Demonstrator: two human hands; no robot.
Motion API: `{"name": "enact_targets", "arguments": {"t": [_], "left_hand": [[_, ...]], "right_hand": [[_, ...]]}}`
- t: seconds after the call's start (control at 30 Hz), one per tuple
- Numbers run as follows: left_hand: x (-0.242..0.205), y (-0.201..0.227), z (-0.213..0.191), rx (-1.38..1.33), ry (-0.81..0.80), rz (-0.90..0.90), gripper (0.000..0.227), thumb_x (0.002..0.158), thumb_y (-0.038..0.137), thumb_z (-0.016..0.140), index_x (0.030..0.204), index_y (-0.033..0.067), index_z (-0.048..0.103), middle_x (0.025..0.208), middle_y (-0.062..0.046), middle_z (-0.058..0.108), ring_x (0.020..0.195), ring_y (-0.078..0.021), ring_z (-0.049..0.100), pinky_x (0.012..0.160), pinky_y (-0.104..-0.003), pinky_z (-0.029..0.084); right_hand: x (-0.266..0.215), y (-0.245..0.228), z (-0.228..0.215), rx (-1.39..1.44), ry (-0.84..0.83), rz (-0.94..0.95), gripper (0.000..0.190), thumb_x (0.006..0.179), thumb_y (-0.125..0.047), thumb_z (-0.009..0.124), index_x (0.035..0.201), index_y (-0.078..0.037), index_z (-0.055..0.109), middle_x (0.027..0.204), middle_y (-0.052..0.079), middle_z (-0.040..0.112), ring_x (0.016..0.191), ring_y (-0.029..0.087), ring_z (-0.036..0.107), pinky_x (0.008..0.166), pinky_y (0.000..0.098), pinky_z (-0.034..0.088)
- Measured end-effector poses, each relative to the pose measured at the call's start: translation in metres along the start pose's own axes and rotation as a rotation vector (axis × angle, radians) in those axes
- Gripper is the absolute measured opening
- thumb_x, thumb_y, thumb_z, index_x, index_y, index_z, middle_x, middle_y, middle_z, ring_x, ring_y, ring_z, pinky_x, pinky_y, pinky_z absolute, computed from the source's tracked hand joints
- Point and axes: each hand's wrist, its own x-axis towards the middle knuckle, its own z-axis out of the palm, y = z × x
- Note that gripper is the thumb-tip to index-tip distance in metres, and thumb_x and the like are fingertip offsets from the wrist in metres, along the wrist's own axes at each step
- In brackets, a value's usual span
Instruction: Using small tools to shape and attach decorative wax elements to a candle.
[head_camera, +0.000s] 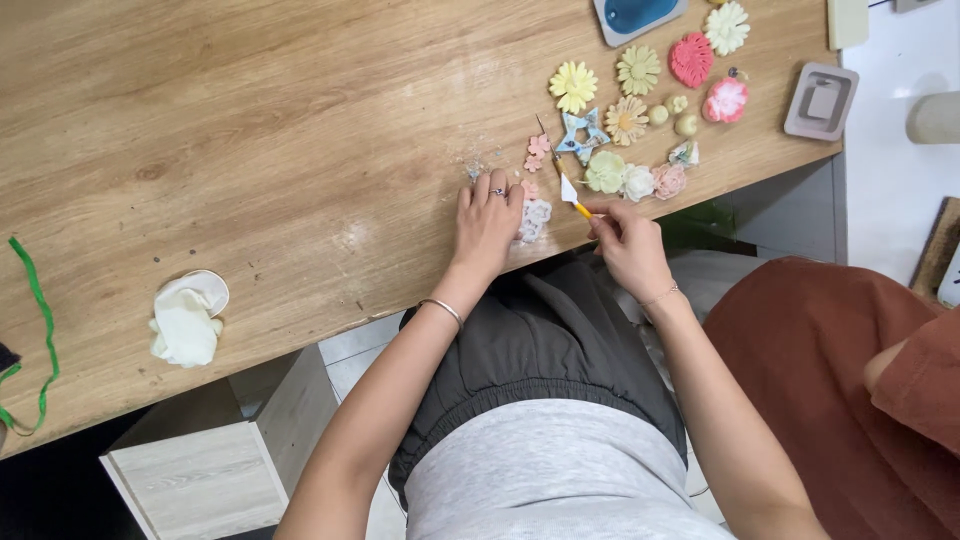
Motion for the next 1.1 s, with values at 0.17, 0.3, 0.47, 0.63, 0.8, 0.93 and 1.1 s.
{"name": "enact_targets", "arguments": {"t": [0.17, 0.3, 0.47, 0.63, 0.8, 0.93, 1.1], "left_hand": [[-0.022, -0.001, -0.024, -0.183, 0.061, 0.023, 0.035, 0.078, 0.02, 0.079, 0.107, 0.0099, 0.064, 0.108, -0.009, 0.063, 0.107, -0.0289, 0.062, 0.086, -0.044, 0.049], [-0.048, -0.016, -0.058, -0.571, -0.213, -0.408, 0.029, 0.092, 0.032, 0.079, 0.101, 0.0078, 0.066, 0.089, -0.012, 0.073, 0.081, -0.0305, 0.072, 0.069, -0.044, 0.055], [-0.094, -0.1, -0.04, -0.766, 0.161, -0.692, 0.027, 0.085, 0.021, 0.086, 0.098, 0.0043, 0.069, 0.091, -0.009, 0.076, 0.078, -0.0199, 0.074, 0.068, -0.03, 0.061], [-0.088, -0.122, -0.08, -0.419, 0.162, -0.814, 0.033, 0.089, 0.021, 0.089, 0.106, 0.0013, 0.069, 0.098, -0.015, 0.073, 0.088, -0.0246, 0.067, 0.08, -0.042, 0.056], [-0.041, -0.076, -0.053, -0.088, 0.149, -0.367, 0.044, 0.089, 0.025, 0.08, 0.124, 0.0042, 0.065, 0.129, -0.019, 0.06, 0.12, -0.0337, 0.056, 0.103, -0.051, 0.042], [0.002, -0.042, -0.012, -0.224, 0.012, -0.159, 0.036, 0.092, 0.026, 0.078, 0.121, 0.0064, 0.068, 0.118, -0.014, 0.062, 0.114, -0.0294, 0.059, 0.105, -0.047, 0.042], [0.029, -0.038, -0.003, -0.146, 0.067, -0.045, 0.022, 0.078, 0.026, 0.082, 0.093, 0.013, 0.071, 0.103, -0.007, 0.062, 0.106, -0.0272, 0.059, 0.089, -0.046, 0.041]], "right_hand": [[0.005, 0.015, 0.006, 0.034, -0.056, -0.005, 0.019, 0.1, -0.011, 0.064, 0.116, -0.003, 0.071, 0.076, 0.007, 0.072, 0.059, 0.011, 0.065, 0.057, 0.0276, 0.054], [0.01, 0.013, 0.007, 0.01, -0.152, 0.023, 0.022, 0.099, -0.011, 0.063, 0.118, -0.004, 0.07, 0.075, 0.01, 0.07, 0.059, 0.015, 0.065, 0.057, 0.0306, 0.052], [0.02, 0.026, 0.016, -0.105, -0.137, -0.099, 0.023, 0.096, -0.011, 0.064, 0.116, -0.003, 0.072, 0.079, 0.013, 0.071, 0.067, 0.02, 0.067, 0.065, 0.0349, 0.053], [0.022, 0.026, 0.012, -0.152, -0.157, -0.051, 0.023, 0.095, -0.013, 0.064, 0.115, -0.004, 0.072, 0.082, 0.015, 0.073, 0.07, 0.027, 0.069, 0.068, 0.0378, 0.054], [0.017, 0.032, 0.01, -0.2, -0.113, -0.117, 0.021, 0.093, -0.012, 0.065, 0.111, -0.003, 0.073, 0.092, 0.019, 0.075, 0.082, 0.032, 0.073, 0.074, 0.04, 0.057], [0.014, 0.035, 0.01, -0.188, -0.098, -0.097, 0.02, 0.094, -0.011, 0.065, 0.111, -0.003, 0.073, 0.09, 0.019, 0.075, 0.08, 0.031, 0.074, 0.074, 0.0388, 0.057], [0.008, 0.038, 0.009, -0.119, -0.122, -0.074, 0.02, 0.094, -0.011, 0.066, 0.11, -0.001, 0.071, 0.087, 0.018, 0.075, 0.077, 0.028, 0.074, 0.073, 0.0362, 0.058]]}}
